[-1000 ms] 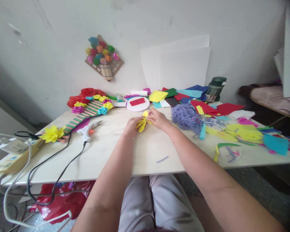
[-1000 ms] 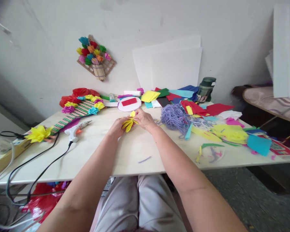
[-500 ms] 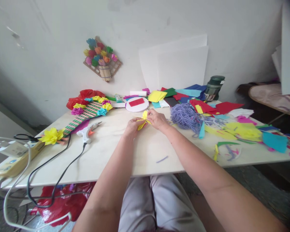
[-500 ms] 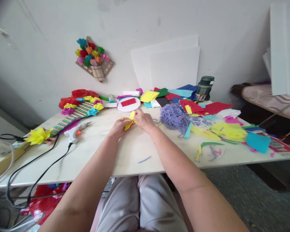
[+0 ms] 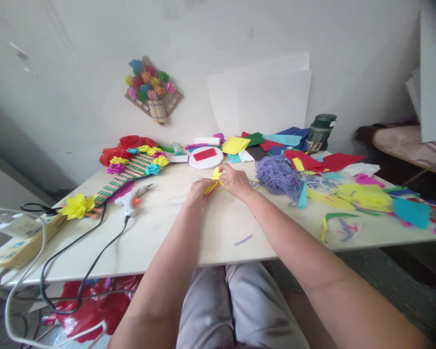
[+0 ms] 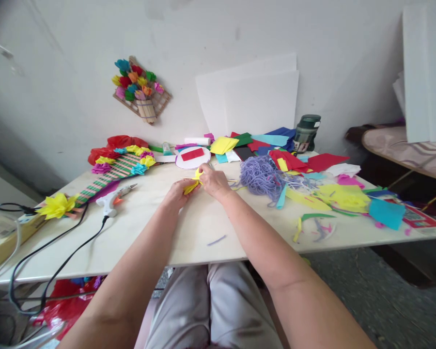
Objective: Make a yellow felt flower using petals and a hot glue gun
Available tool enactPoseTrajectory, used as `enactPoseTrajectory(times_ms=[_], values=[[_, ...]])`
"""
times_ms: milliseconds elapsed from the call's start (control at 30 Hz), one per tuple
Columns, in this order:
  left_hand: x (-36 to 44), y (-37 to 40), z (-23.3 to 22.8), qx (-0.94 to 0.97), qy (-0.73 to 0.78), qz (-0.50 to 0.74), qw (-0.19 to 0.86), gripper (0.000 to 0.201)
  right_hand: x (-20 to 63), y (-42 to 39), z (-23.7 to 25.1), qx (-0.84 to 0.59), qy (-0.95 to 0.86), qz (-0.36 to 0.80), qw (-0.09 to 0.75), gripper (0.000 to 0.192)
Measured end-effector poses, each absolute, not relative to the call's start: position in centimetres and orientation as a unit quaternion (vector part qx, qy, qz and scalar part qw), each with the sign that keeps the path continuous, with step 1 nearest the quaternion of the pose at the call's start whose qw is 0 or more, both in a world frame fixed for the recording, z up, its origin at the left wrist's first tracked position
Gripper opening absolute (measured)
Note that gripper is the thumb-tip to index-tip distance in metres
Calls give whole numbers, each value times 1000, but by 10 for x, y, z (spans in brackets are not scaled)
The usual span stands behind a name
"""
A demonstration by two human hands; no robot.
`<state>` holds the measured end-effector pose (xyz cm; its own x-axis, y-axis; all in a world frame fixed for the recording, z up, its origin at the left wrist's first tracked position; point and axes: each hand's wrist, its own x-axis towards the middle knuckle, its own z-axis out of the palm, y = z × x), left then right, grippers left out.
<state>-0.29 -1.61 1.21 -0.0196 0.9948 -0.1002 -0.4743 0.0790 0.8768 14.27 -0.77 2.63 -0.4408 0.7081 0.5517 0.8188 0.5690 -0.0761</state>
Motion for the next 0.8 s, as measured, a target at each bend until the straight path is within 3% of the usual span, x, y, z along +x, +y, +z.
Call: enactPoseTrajectory(times_ms=[100, 333, 533, 800], values=[[-5, -20, 19, 315, 408, 574, 636, 11, 144, -5, 24, -449, -831, -79, 318, 23], [-12, -25, 27, 349, 380, 546, 659, 28, 153, 10, 19, -381, -824, -5, 418, 14], [-13, -16, 20, 354, 413, 511, 666, 29, 155, 15, 18, -322, -856, 56, 401, 13], [-15, -11, 10, 406, 399, 527, 631, 21, 155, 14, 19, -333, -860, 47, 384, 12]])
